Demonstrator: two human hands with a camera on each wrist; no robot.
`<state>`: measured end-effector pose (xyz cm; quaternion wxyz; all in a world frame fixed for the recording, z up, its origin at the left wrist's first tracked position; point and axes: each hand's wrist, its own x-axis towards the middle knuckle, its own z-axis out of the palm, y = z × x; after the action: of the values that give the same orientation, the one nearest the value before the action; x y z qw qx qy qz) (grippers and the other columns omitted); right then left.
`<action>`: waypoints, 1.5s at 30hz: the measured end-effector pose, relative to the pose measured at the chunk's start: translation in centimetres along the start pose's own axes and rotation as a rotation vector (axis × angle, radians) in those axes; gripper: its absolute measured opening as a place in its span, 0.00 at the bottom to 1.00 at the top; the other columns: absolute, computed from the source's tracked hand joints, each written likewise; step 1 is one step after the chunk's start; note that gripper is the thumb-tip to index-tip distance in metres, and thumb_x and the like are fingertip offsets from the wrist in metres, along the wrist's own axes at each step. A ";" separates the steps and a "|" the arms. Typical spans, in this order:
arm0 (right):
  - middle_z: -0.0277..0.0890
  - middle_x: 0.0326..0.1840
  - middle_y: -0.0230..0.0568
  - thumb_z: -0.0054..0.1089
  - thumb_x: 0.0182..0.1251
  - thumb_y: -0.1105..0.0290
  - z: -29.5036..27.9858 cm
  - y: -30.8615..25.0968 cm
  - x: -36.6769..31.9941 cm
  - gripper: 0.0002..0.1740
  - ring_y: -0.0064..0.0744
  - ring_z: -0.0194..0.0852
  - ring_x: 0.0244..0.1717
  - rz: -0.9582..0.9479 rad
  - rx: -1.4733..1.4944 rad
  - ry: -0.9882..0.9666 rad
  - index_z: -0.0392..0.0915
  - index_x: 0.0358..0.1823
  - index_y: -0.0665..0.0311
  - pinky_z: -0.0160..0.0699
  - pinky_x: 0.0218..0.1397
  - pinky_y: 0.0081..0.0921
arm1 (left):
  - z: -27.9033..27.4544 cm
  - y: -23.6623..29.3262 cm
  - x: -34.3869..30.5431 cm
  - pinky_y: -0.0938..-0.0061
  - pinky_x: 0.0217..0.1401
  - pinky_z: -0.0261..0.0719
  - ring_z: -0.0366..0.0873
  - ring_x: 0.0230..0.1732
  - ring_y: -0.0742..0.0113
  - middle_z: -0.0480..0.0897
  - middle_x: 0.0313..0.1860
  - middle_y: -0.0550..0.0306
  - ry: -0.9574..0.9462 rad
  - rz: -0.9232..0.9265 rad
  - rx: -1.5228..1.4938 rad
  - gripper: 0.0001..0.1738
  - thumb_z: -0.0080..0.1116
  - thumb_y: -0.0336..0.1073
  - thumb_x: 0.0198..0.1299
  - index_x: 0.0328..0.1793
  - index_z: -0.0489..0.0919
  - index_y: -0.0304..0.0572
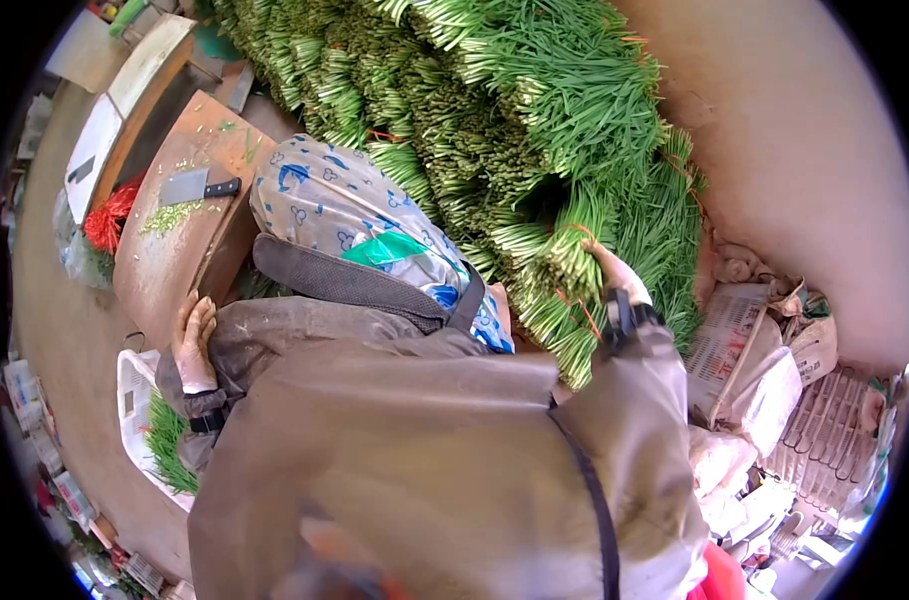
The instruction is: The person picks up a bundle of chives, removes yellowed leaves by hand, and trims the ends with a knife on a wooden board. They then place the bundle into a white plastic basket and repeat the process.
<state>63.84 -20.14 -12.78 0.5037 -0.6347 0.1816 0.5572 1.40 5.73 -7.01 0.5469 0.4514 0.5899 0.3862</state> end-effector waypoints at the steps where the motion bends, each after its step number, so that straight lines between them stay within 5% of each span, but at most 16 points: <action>1: 0.84 0.50 0.45 0.59 0.73 0.60 0.6 0.5 -2.7 0.19 0.43 0.85 0.46 -0.042 0.030 -0.097 0.75 0.58 0.62 0.86 0.54 0.43 | 0.4 0.0 0.9 0.72 0.67 0.72 0.80 0.59 0.64 0.82 0.58 0.49 0.000 0.001 -0.004 0.25 0.55 0.38 0.71 0.70 0.72 0.34; 6: 0.79 0.60 0.49 0.65 0.69 0.59 12.0 2.3 -12.1 0.28 0.47 0.80 0.57 -0.112 0.361 -0.536 0.72 0.65 0.63 0.82 0.61 0.47 | 7.3 5.2 3.7 0.65 0.71 0.68 0.74 0.67 0.57 0.78 0.64 0.43 -0.341 0.312 0.190 0.36 0.67 0.33 0.59 0.74 0.68 0.36; 11: 0.74 0.66 0.50 0.63 0.70 0.55 26.6 5.2 -18.8 0.34 0.48 0.76 0.62 0.027 0.193 -0.894 0.65 0.71 0.63 0.78 0.66 0.48 | 12.8 13.3 3.1 0.55 0.76 0.62 0.63 0.74 0.40 0.65 0.74 0.36 -0.401 1.202 0.568 0.53 0.74 0.39 0.45 0.79 0.60 0.40; 13: 0.73 0.66 0.50 0.63 0.70 0.54 31.5 6.2 -22.2 0.36 0.47 0.76 0.63 0.063 -0.028 -0.994 0.62 0.73 0.63 0.76 0.68 0.47 | 12.9 15.2 3.1 0.52 0.76 0.63 0.59 0.77 0.39 0.62 0.76 0.36 -0.542 1.085 0.449 0.52 0.70 0.42 0.51 0.81 0.56 0.48; 18: 0.76 0.63 0.47 0.59 0.72 0.49 41.9 7.2 -27.7 0.36 0.40 0.77 0.62 0.095 -0.515 -1.190 0.63 0.71 0.66 0.77 0.66 0.40 | 2.9 16.8 2.8 0.46 0.76 0.63 0.52 0.79 0.30 0.58 0.78 0.37 -0.188 1.311 0.792 0.46 0.71 0.45 0.52 0.78 0.63 0.67; 20: 0.80 0.55 0.47 0.51 0.75 0.43 45.4 6.9 -26.9 0.36 0.38 0.82 0.53 0.049 -0.731 -1.244 0.66 0.69 0.66 0.81 0.59 0.35 | -1.8 17.2 2.5 0.50 0.77 0.62 0.52 0.79 0.33 0.61 0.78 0.40 -0.058 1.335 0.730 0.44 0.78 0.45 0.45 0.71 0.70 0.61; 21: 0.82 0.50 0.45 0.48 0.75 0.41 47.5 6.6 -26.0 0.35 0.35 0.83 0.47 -0.048 -0.848 -1.352 0.69 0.67 0.67 0.81 0.54 0.31 | -1.8 16.6 3.4 0.50 0.77 0.62 0.52 0.79 0.33 0.61 0.78 0.40 -0.048 1.324 0.741 0.44 0.78 0.45 0.45 0.71 0.70 0.61; 23: 0.84 0.39 0.40 0.41 0.77 0.38 52.5 5.6 -23.7 0.37 0.29 0.83 0.35 -0.271 -1.072 -1.562 0.75 0.62 0.67 0.81 0.43 0.24 | -1.0 15.0 5.8 0.53 0.69 0.73 0.64 0.74 0.34 0.62 0.77 0.38 -0.208 1.274 1.006 0.34 0.57 0.47 0.69 0.80 0.62 0.58; 24: 0.84 0.40 0.39 0.44 0.76 0.38 55.5 5.4 -20.7 0.37 0.27 0.83 0.35 -0.480 -1.071 -1.444 0.76 0.62 0.67 0.79 0.41 0.22 | -6.5 16.7 3.0 0.62 0.70 0.72 0.69 0.70 0.49 0.71 0.69 0.43 -0.139 0.949 0.621 0.28 0.64 0.43 0.64 0.68 0.72 0.46; 27: 0.84 0.43 0.44 0.56 0.70 0.42 63.1 7.0 -6.4 0.36 0.33 0.83 0.43 -0.922 -1.231 -1.042 0.75 0.63 0.68 0.80 0.46 0.27 | -19.1 17.0 2.2 0.66 0.58 0.80 0.84 0.53 0.60 0.87 0.50 0.48 0.199 0.563 0.529 0.25 0.75 0.38 0.53 0.55 0.83 0.34; 29: 0.83 0.47 0.52 0.63 0.65 0.46 66.0 8.5 1.3 0.36 0.45 0.82 0.50 -1.160 -1.479 -0.803 0.75 0.63 0.69 0.80 0.53 0.34 | -20.0 19.3 4.3 0.63 0.58 0.79 0.84 0.53 0.54 0.87 0.48 0.44 0.439 0.275 0.804 0.33 0.78 0.42 0.44 0.57 0.81 0.35; 31: 0.82 0.51 0.57 0.65 0.62 0.51 67.1 10.4 4.8 0.33 0.54 0.80 0.55 -1.372 -1.703 -0.606 0.75 0.62 0.68 0.79 0.57 0.41 | -21.2 16.6 8.3 0.59 0.56 0.80 0.85 0.49 0.47 0.86 0.45 0.42 0.397 0.433 0.928 0.45 0.76 0.44 0.34 0.65 0.75 0.44; 32: 0.81 0.52 0.59 0.65 0.61 0.54 67.2 11.4 5.4 0.31 0.57 0.79 0.56 -1.462 -1.792 -0.515 0.76 0.60 0.66 0.78 0.59 0.44 | -21.6 14.6 10.2 0.59 0.56 0.81 0.85 0.49 0.47 0.86 0.45 0.42 0.375 0.364 1.037 0.44 0.76 0.46 0.33 0.64 0.76 0.45; 38: 0.80 0.44 0.52 0.69 0.59 0.55 67.1 15.1 6.5 0.29 0.54 0.80 0.47 -1.490 -1.941 -0.574 0.75 0.60 0.59 0.81 0.51 0.45 | -20.3 -2.9 18.6 0.58 0.58 0.79 0.81 0.54 0.44 0.83 0.49 0.42 0.184 -0.164 1.325 0.47 0.77 0.49 0.29 0.63 0.75 0.49; 45: 0.77 0.44 0.49 0.72 0.56 0.58 69.2 16.8 8.4 0.25 0.52 0.78 0.47 -1.603 -1.862 -0.567 0.75 0.52 0.60 0.81 0.48 0.44 | -19.4 0.6 18.2 0.58 0.70 0.70 0.70 0.69 0.40 0.73 0.64 0.33 0.038 -0.197 1.343 0.70 0.82 0.53 0.27 0.79 0.57 0.40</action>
<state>16.90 33.70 -18.73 0.0837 -0.5386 -0.8285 0.1284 -17.73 24.08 -9.82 0.1702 0.6303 0.7498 -0.1076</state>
